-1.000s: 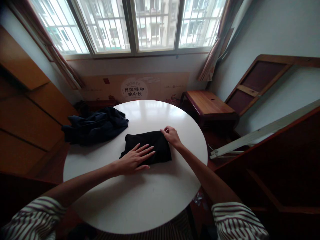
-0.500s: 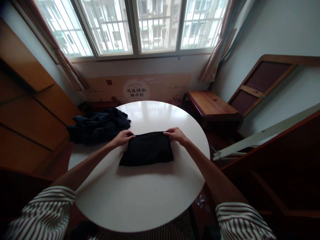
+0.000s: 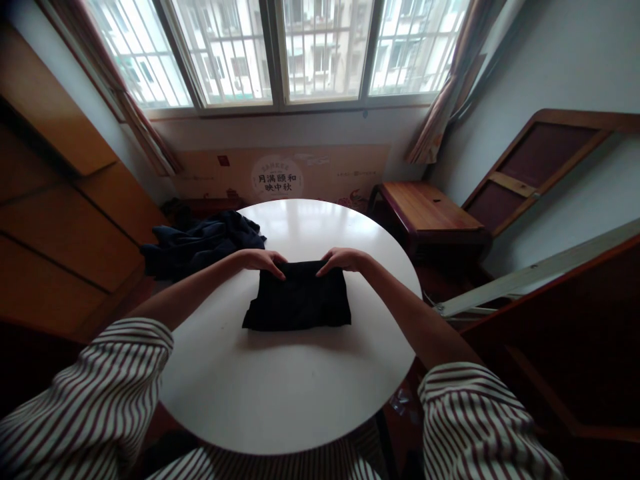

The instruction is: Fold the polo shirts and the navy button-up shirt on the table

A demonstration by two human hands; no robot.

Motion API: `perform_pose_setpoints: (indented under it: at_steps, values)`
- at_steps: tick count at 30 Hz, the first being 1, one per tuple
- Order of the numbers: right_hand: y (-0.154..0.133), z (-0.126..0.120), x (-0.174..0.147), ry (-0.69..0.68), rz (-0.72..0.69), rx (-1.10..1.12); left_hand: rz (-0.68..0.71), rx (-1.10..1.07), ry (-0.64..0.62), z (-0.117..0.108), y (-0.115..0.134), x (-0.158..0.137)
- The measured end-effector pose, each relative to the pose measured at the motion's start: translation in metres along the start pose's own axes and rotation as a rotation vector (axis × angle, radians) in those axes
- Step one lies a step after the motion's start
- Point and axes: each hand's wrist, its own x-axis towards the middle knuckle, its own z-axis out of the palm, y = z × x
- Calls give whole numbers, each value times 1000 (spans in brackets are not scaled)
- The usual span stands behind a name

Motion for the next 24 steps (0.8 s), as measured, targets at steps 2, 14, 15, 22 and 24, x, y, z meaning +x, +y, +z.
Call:
perform_pose_setpoints:
  at_steps: [2,14,15,22,24]
  values:
    - [1,1,-1,-28,-14,26,-13,-21,-23,1,0,0]
    - [-13,-4,-26,-158,-66,170,-101,-15,-223,0,15,-4]
    - [-14,-4,-28,-174,-30,170,-121,-14,-237,0,14,-4]
    - [-8,12,-31,-149,98,201,-110,38,-329,7,4,-2]
    - [-7,13,-33,-143,64,221,-81,12,-332,9,4,-5]
